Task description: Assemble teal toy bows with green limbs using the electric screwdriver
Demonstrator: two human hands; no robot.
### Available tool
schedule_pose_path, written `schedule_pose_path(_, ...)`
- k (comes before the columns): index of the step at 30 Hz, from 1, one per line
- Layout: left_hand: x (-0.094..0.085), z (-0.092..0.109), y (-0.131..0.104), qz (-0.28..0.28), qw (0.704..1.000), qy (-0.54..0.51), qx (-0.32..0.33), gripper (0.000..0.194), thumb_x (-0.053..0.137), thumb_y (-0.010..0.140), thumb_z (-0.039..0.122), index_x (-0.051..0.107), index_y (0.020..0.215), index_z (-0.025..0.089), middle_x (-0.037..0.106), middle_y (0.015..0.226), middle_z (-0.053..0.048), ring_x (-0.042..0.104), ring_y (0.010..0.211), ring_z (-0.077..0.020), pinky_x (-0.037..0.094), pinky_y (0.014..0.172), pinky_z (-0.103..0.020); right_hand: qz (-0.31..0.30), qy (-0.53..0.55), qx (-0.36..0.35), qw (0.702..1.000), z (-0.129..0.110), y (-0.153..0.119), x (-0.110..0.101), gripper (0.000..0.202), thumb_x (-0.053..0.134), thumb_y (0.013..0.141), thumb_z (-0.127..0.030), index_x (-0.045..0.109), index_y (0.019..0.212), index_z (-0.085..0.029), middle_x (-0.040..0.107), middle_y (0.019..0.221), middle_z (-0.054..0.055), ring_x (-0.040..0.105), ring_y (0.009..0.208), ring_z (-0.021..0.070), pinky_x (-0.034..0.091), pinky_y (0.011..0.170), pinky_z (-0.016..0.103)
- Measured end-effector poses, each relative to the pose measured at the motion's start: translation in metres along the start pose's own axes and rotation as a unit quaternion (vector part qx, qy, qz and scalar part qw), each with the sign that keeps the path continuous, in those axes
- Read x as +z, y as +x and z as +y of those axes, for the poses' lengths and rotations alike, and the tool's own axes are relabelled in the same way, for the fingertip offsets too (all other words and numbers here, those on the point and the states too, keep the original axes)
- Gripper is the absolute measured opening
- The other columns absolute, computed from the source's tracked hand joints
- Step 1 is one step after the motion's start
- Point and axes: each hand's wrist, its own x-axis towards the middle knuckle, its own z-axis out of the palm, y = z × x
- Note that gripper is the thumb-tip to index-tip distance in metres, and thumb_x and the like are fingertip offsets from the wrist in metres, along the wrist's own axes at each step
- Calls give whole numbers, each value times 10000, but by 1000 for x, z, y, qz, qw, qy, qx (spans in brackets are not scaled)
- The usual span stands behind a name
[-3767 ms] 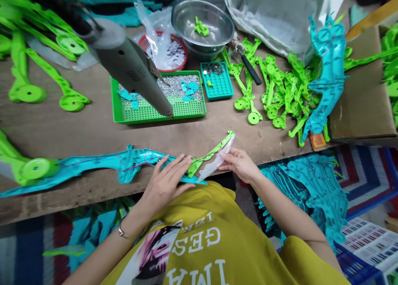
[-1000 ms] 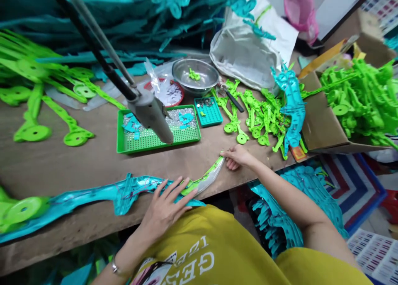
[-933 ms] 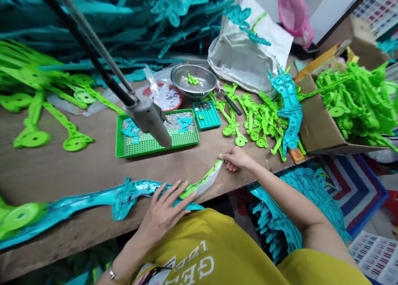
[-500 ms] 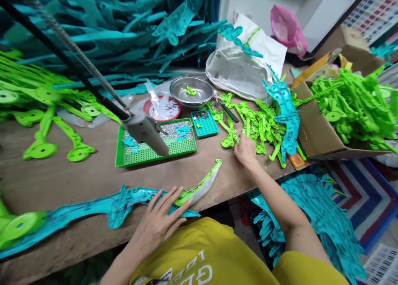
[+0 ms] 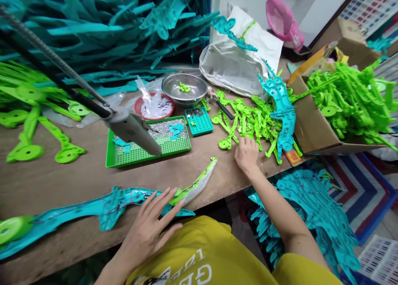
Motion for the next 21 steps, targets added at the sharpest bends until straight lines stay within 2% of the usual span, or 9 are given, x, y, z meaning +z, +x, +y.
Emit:
schedule_pose_path(3,-6,2,-1,27,999,-24,-5,504,668,939,167,565,1432,166,533,1506,-198,433,1475,-345,363,1193,-546,31,19,-135,990,-4,2,9,394,467,964,-159,649,1312,-198,674,1339,137,578,1074,304,433,886,424)
schedule_pose_path(5,-11,3,-2,45,998,-36,-10,497,677,925,131,576,1412,150,548,1481,-206,450,1459,-347,373,1184,-547,24,40,-184,982,-2,7,19,391,442,987,-151,674,1294,-226,674,1379,100,593,1063,283,457,902,422)
schedule_pose_path(9,-17,2,-5,65,997,-39,-16,476,672,924,110,583,1391,130,599,1415,-195,501,1411,-324,394,1177,-525,46,118,-174,976,6,16,36,380,411,1007,-152,692,1261,-182,694,1350,123,644,1118,269,508,1011,441)
schedule_pose_path(12,-20,0,-5,73,997,-35,-15,446,657,935,108,590,1375,130,631,1371,-176,540,1369,-298,421,1162,-497,77,186,-164,966,12,17,39,378,420,1006,-167,676,1284,-174,700,1316,148,652,1209,256,532,1055,431)
schedule_pose_path(16,-21,-1,-4,76,996,-39,-13,424,649,938,96,596,1359,118,640,1349,-178,559,1339,-294,447,1135,-495,112,199,-130,965,27,35,24,401,428,957,-107,694,1249,-179,700,1285,154,658,1208,251,536,1066,428)
schedule_pose_path(21,-24,0,-3,84,995,-44,-6,423,658,927,72,603,1346,99,638,1338,-190,560,1336,-301,454,1127,-500,47,83,-124,988,63,80,-11,428,453,825,6,753,1104,-117,644,1358,200,574,1286,313,483,1094,473)
